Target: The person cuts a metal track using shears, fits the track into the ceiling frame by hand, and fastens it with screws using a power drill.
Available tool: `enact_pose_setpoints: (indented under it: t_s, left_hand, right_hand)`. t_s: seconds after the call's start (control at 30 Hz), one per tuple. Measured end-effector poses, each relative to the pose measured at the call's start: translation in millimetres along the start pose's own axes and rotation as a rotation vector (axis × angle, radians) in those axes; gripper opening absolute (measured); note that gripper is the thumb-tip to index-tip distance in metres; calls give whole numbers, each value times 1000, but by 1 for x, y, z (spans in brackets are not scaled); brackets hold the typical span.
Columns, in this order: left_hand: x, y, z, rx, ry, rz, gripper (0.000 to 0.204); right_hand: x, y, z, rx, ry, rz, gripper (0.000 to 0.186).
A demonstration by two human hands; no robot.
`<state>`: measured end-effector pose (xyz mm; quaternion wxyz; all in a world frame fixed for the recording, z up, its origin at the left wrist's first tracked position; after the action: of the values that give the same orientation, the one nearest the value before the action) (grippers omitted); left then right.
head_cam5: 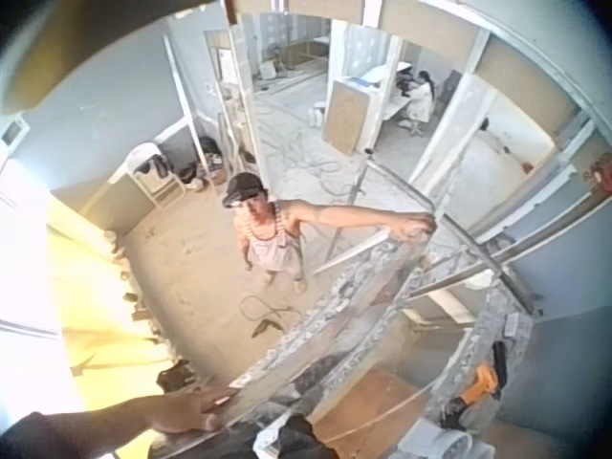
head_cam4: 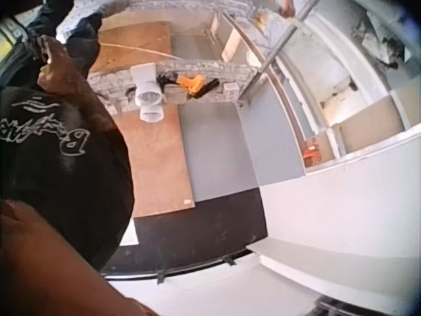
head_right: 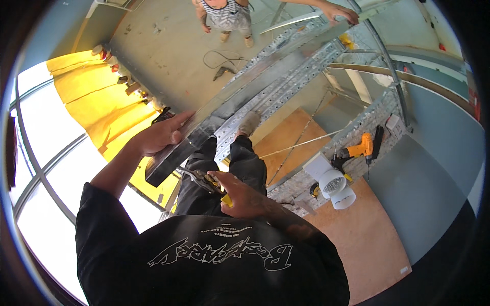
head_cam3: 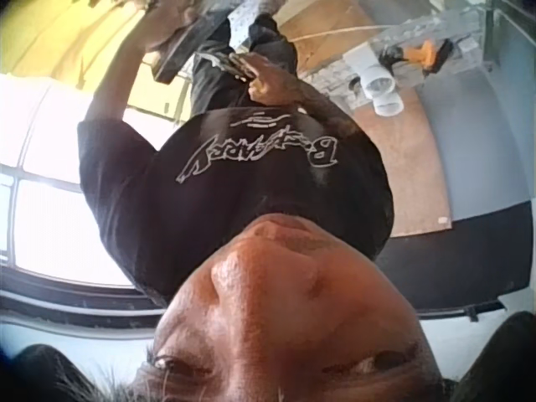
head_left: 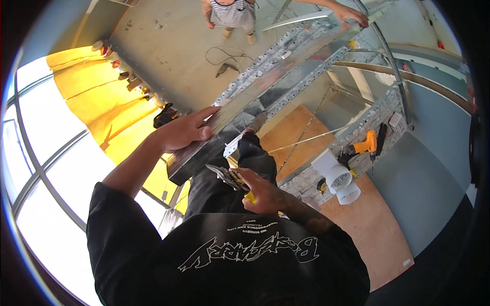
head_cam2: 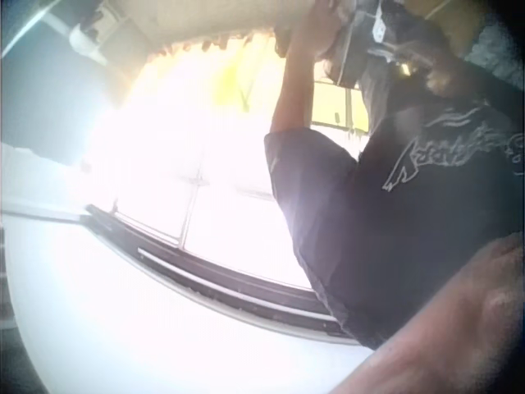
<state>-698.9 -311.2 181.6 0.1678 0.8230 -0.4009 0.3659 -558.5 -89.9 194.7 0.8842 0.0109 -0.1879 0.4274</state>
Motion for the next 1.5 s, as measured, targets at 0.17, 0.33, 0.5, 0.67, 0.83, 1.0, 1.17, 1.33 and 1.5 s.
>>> enact_pose_setpoints:
  t_s: [0.17, 0.33, 0.5, 0.67, 0.83, 1.0, 1.17, 1.33, 1.5]
  left_hand:
    - [-4, 1, 1, -37, 44, 10, 124]
    - [-6, -5, 1, 16, -18, -3, 114]
    - [-2, -6, -3, 86, 38, 16, 114]
    - [-3, -8, -1, 189, -16, 14, 116]
    - [-8, -17, 12, 378, -15, 40, 116]
    - [-7, -14, 6, 393, -17, 52, 114]
    - [-8, -17, 4, 275, -45, 13, 109]
    - [-7, -7, 0, 46, -21, -98, 100]
    - [-9, -8, 9, 52, -4, -105, 100]
  right_hand:
    - [-1, 3, 4, 50, 24, -15, 87]
    - [-7, 4, 9, -55, -75, 36, 83]
    - [-8, -5, 10, 37, -88, -56, 66]
    - [-2, -16, 0, -11, -231, -95, 50]
    - [0, -19, -2, -19, -96, 2, 71]
    - [3, -22, -3, -12, -89, 99, 83]
    - [-10, -22, 11, 48, -100, 92, 83]
    - [-3, -33, 2, 105, -182, -23, 65]
    - [3, -36, -6, 29, -342, 64, 59]
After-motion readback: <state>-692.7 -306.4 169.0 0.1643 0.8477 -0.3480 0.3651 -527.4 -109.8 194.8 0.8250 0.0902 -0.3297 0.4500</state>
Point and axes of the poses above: each hand's wrist, its own x-axis away from the middle knuckle, its own y-axis out of the back of the hand, z = x × y, the point moved 5 cm from there along -x, towards the middle knuckle, and after that the axes turned 2 degrees about -z, right-handed, at the moved point
